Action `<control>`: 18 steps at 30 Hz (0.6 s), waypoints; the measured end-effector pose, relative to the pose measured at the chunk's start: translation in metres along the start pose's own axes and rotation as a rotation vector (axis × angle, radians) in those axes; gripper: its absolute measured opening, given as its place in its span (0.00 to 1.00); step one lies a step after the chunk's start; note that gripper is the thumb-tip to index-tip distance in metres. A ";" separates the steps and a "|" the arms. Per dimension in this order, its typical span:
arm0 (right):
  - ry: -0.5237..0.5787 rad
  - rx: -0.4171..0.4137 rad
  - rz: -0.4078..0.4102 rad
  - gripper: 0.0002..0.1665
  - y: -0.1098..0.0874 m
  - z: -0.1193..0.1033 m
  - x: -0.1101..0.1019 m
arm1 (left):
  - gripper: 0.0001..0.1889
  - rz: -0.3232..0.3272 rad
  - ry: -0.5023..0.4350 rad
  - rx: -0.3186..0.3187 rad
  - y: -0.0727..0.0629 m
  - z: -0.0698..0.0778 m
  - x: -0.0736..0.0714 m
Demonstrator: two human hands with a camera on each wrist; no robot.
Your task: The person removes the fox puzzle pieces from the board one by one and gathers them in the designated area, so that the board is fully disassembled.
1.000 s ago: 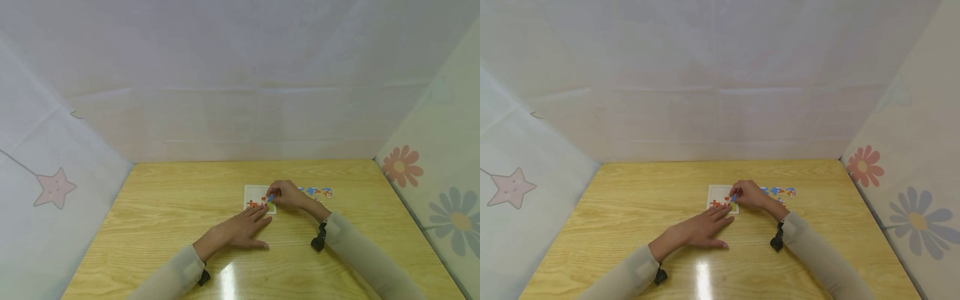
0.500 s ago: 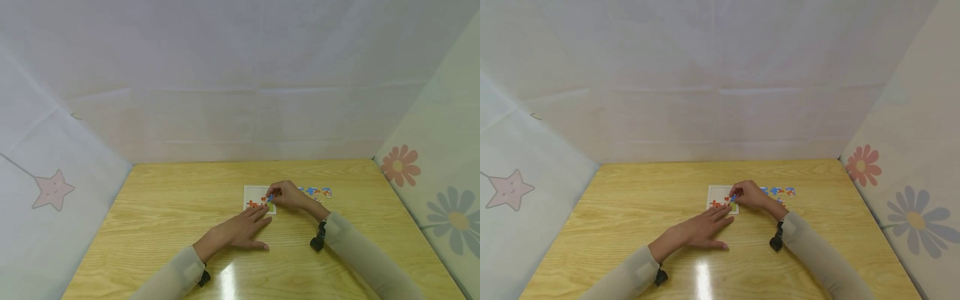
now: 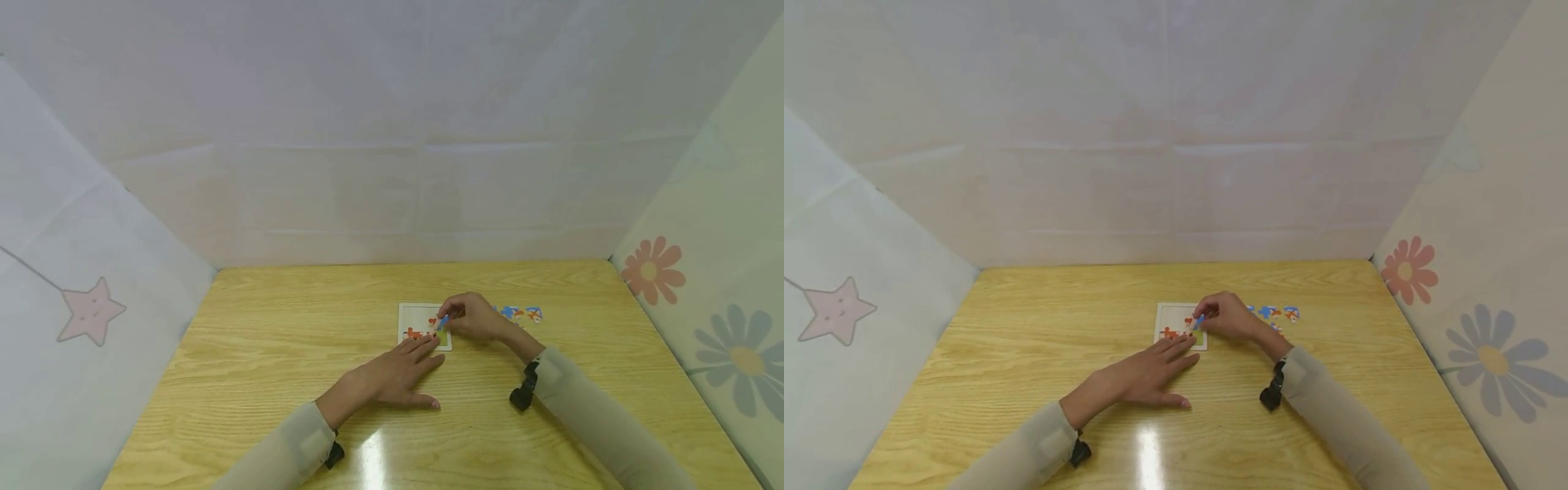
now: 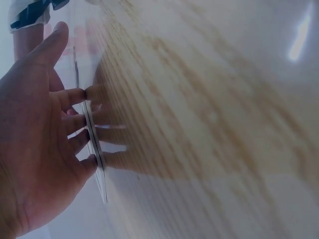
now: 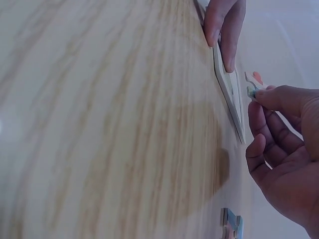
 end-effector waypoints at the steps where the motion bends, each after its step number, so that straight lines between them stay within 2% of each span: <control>1: 0.006 -0.001 0.001 0.10 -0.001 0.000 -0.001 | 0.47 -0.001 -0.001 -0.002 0.000 0.000 0.000; 9: 0.068 -0.042 0.023 0.09 -0.008 -0.003 -0.011 | 0.48 0.010 -0.005 0.003 0.001 0.001 0.001; 18: 0.028 -0.030 0.021 0.09 -0.020 -0.007 -0.024 | 0.48 0.008 0.003 0.004 0.003 0.002 0.002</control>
Point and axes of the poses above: each hand's wrist, its own y-axis towards the middle knuckle, its own x-axis out of the palm, z = x × y, the point moved 4 cm from there along y, towards the middle knuckle, and after that the axes turned 10 degrees about -x, right-handed, at the moved point
